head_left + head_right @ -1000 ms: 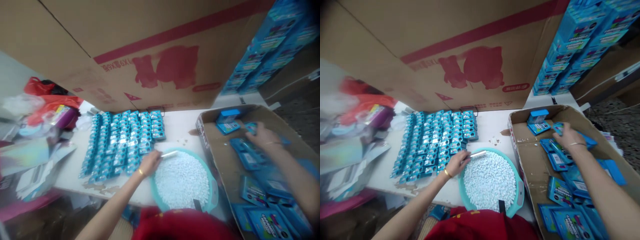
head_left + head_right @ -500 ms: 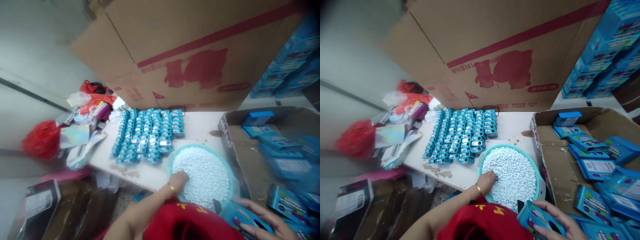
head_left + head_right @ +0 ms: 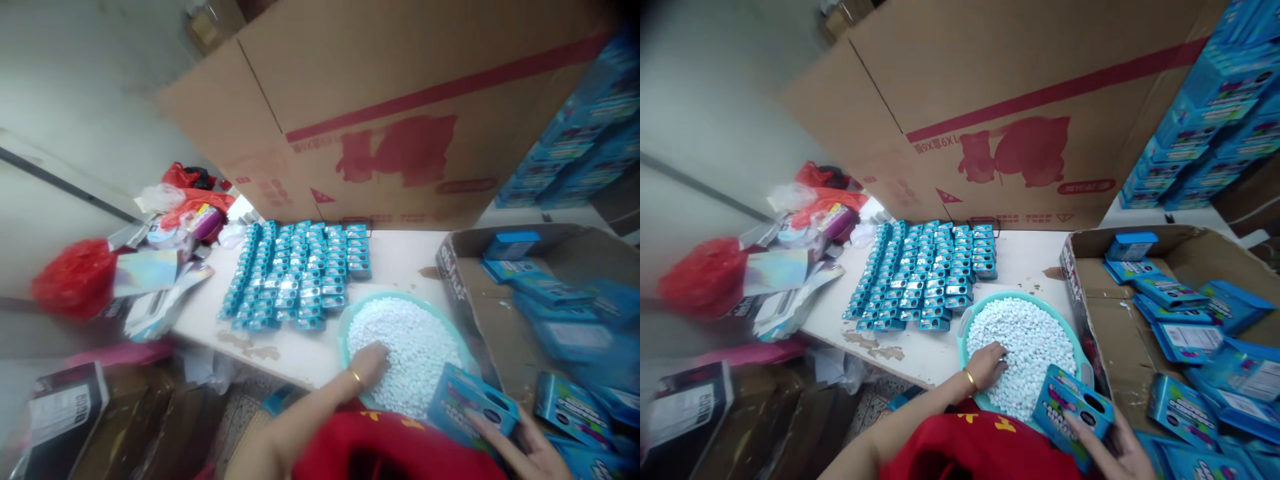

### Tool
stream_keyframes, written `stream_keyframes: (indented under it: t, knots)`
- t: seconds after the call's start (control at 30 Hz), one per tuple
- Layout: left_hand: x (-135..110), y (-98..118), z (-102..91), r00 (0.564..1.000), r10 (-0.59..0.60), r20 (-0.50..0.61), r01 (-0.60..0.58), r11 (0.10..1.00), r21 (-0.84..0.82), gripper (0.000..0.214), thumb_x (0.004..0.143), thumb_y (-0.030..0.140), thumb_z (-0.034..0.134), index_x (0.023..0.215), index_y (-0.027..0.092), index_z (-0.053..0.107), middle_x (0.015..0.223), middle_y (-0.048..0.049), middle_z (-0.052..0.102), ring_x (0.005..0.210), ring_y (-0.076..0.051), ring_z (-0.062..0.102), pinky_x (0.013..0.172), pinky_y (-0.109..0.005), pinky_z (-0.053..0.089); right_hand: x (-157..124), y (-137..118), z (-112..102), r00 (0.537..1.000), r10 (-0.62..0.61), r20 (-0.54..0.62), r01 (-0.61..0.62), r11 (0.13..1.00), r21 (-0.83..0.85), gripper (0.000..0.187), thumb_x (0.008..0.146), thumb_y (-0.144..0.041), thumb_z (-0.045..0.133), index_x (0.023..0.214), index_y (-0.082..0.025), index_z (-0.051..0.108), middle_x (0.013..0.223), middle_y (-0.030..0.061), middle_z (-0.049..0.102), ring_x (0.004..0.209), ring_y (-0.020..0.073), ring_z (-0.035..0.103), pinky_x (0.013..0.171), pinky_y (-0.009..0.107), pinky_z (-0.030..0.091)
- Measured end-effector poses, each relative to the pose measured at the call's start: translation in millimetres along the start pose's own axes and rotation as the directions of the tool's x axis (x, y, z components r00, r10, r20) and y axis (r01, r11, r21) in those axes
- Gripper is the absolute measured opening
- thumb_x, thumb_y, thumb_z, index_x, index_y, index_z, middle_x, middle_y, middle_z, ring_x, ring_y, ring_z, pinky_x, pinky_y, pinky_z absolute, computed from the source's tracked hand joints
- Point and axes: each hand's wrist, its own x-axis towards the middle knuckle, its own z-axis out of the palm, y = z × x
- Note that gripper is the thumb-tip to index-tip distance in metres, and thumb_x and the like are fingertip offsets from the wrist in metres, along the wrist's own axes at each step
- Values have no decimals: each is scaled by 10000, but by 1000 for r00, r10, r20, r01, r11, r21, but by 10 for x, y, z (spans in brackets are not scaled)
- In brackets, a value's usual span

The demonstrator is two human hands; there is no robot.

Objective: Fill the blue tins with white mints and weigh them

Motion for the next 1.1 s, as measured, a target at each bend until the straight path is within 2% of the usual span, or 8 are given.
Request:
stream_keyframes:
  t: [0.13, 0.23, 0.37, 0.47, 0.6, 0.73, 0.9, 1.1]
  knots:
    - [4, -23, -20, 1000, 8, -19, -9, 998, -55, 254, 895, 264, 445, 1136, 190, 477, 1179, -92, 533, 1090, -212, 520, 942, -336, 423, 201, -124, 44, 977, -173, -127, 146, 969, -202, 648, 585, -570, 701, 1109, -225, 539, 1051, 76, 683, 920, 296, 670, 660, 334, 595]
    - [-57, -36, -129, 998, 16, -58, -22, 995, -97, 254, 885, 275, 490, 1119, 177, 502, 1103, -82, 566, 1028, -201, 551, 903, -318, 434, 306, -57, -1, 944, -315, -98, 256, 887, -385, 570, 688, -589, 613, 1110, -212, 551, 1047, 82, 672, 880, 272, 668, 671, 328, 575]
    - [-284, -53, -509, 981, 125, -147, -144, 981, -132, 220, 891, 270, 499, 1088, 172, 510, 1019, -63, 586, 940, -168, 561, 849, -282, 443, 457, 107, -65, 867, -494, -55, 393, 750, -532, 534, 761, -578, 537, 1124, -187, 557, 1108, 119, 642, 1026, 310, 617, 855, 425, 524]
    - [-458, 8, -866, 950, 253, -184, -273, 958, -91, 208, 900, 275, 487, 1077, 166, 507, 1011, -71, 590, 935, -162, 557, 847, -269, 439, 559, 209, -43, 806, -591, 43, 502, 642, -580, 454, 825, -502, 491, 1157, -197, 544, 1143, 119, 619, 1058, 302, 599, 907, 453, 493]
    - [-557, 197, -1224, 928, 359, -100, -357, 933, 37, 207, 912, 288, 465, 1082, 177, 507, 1018, -79, 599, 962, -177, 565, 855, -276, 441, 656, 276, 68, 716, -674, 183, 619, 491, -613, 379, 871, -364, 455, 1215, -214, 503, 1157, 109, 604, 1077, 287, 586, 932, 463, 475]
    - [-559, 457, -1432, 936, 350, 29, -346, 907, 238, 183, 913, 276, 446, 1049, 190, 531, 1024, -80, 600, 968, -201, 581, 809, -296, 468, 682, 243, 184, 633, -716, 295, 698, 363, -617, 390, 866, -264, 442, 1251, -222, 479, 1160, 96, 608, 1086, 273, 579, 931, 450, 471]
    - [-608, 896, -1556, 957, 274, 96, -285, 821, 494, 157, 893, 160, 410, 932, 134, 559, 906, -84, 595, 812, -220, 602, 622, -324, 495, 663, 183, 278, 608, -709, 358, 728, 317, -608, 387, 859, -236, 439, 1241, -214, 494, 1140, 89, 621, 1065, 261, 587, 914, 438, 471]
    - [-653, 1250, -1557, 942, 328, 62, -305, 770, 561, 225, 921, 146, 359, 888, 97, 576, 867, -108, 584, 806, -224, 580, 604, -321, 492, 715, 195, 317, 602, -720, 346, 743, 346, -573, 368, 874, -274, 456, 1236, -220, 486, 1150, 86, 616, 1068, 256, 586, 906, 421, 477]
